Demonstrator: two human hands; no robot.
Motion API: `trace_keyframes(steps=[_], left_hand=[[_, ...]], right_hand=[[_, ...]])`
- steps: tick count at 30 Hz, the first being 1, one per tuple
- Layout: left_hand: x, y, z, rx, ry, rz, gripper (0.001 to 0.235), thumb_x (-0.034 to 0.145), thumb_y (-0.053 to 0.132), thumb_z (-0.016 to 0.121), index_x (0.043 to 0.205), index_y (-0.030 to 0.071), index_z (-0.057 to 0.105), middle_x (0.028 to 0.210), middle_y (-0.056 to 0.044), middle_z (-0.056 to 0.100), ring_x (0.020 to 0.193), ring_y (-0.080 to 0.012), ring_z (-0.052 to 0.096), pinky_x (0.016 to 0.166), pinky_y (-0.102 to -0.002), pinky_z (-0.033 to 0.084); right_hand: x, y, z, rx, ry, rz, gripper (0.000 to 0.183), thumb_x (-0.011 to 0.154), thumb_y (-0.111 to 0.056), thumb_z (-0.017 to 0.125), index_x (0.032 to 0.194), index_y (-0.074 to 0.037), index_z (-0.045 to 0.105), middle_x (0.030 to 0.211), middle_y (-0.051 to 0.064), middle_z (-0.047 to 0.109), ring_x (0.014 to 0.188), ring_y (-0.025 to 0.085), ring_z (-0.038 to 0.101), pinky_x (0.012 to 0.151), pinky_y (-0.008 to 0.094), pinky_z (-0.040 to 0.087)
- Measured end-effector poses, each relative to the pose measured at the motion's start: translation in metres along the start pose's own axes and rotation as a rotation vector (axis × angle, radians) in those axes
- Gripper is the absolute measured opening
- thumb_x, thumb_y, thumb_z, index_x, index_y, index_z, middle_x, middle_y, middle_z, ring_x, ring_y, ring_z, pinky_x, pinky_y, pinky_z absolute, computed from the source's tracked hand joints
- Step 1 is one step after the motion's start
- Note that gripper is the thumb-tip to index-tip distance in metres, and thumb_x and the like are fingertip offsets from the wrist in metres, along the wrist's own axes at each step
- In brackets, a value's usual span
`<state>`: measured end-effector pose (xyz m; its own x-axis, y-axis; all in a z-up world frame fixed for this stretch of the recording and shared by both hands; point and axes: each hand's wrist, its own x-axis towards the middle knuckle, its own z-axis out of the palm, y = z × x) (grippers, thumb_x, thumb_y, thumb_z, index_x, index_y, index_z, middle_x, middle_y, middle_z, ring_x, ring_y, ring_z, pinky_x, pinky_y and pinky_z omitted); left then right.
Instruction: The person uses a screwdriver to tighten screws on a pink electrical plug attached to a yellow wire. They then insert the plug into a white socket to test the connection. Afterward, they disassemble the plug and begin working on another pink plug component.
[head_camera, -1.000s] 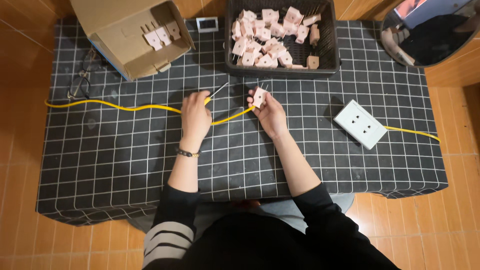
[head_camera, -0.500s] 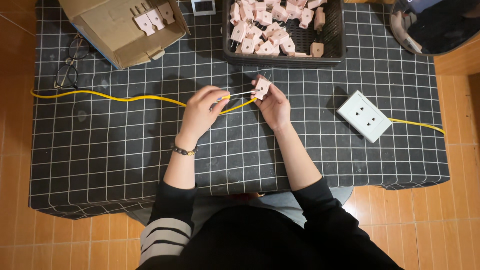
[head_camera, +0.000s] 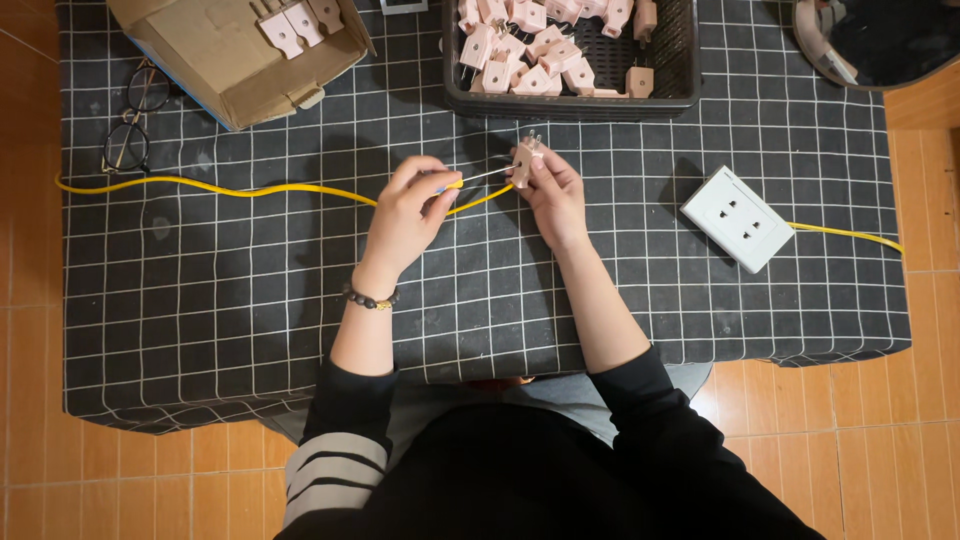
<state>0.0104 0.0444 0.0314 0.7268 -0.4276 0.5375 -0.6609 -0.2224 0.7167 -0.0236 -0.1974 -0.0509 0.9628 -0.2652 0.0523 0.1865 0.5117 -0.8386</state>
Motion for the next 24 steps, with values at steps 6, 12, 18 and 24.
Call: trace_keyframes(steps=[6,12,18,24], left_hand=[[0.001,-0.012,-0.003,-0.092,-0.067,-0.052,0.022,0.098,-0.001,0.069,0.117,0.008,0.075,0.107,-0.012,0.064,0.092,-0.0365,0.072,0.077,-0.041,0.059],[-0.009,-0.033,0.005,-0.218,0.016,-0.283,0.020,0.109,0.017,0.061,0.105,0.008,0.079,0.065,-0.008,0.070,0.035,-0.0143,0.060,0.037,-0.022,0.047],[0.002,-0.013,-0.006,-0.278,-0.089,-0.222,0.042,0.097,0.006,0.073,0.138,0.001,0.062,0.125,-0.024,0.059,0.115,-0.0431,0.066,0.089,-0.045,0.062],[-0.005,-0.031,0.003,-0.244,-0.022,-0.336,0.016,0.106,0.010,0.063,0.112,0.004,0.077,0.069,-0.013,0.072,0.042,-0.0144,0.061,0.042,-0.023,0.050]], right_hand=[[-0.003,-0.007,0.005,-0.218,0.053,-0.135,0.038,0.105,-0.013,0.067,0.137,0.006,0.062,0.121,0.026,0.072,0.100,0.029,0.076,0.088,0.039,0.067],[-0.004,-0.006,0.006,-0.275,0.008,-0.167,0.038,0.097,-0.006,0.076,0.132,0.006,0.066,0.116,0.025,0.074,0.098,0.027,0.076,0.085,0.036,0.066],[0.002,0.000,-0.007,-0.282,0.024,-0.182,0.039,0.097,-0.004,0.075,0.133,0.005,0.064,0.115,0.023,0.074,0.099,0.028,0.076,0.085,0.035,0.066],[-0.004,-0.009,0.000,-0.298,0.003,-0.177,0.040,0.095,-0.002,0.077,0.133,0.005,0.065,0.117,0.022,0.073,0.100,0.026,0.075,0.085,0.033,0.065]])
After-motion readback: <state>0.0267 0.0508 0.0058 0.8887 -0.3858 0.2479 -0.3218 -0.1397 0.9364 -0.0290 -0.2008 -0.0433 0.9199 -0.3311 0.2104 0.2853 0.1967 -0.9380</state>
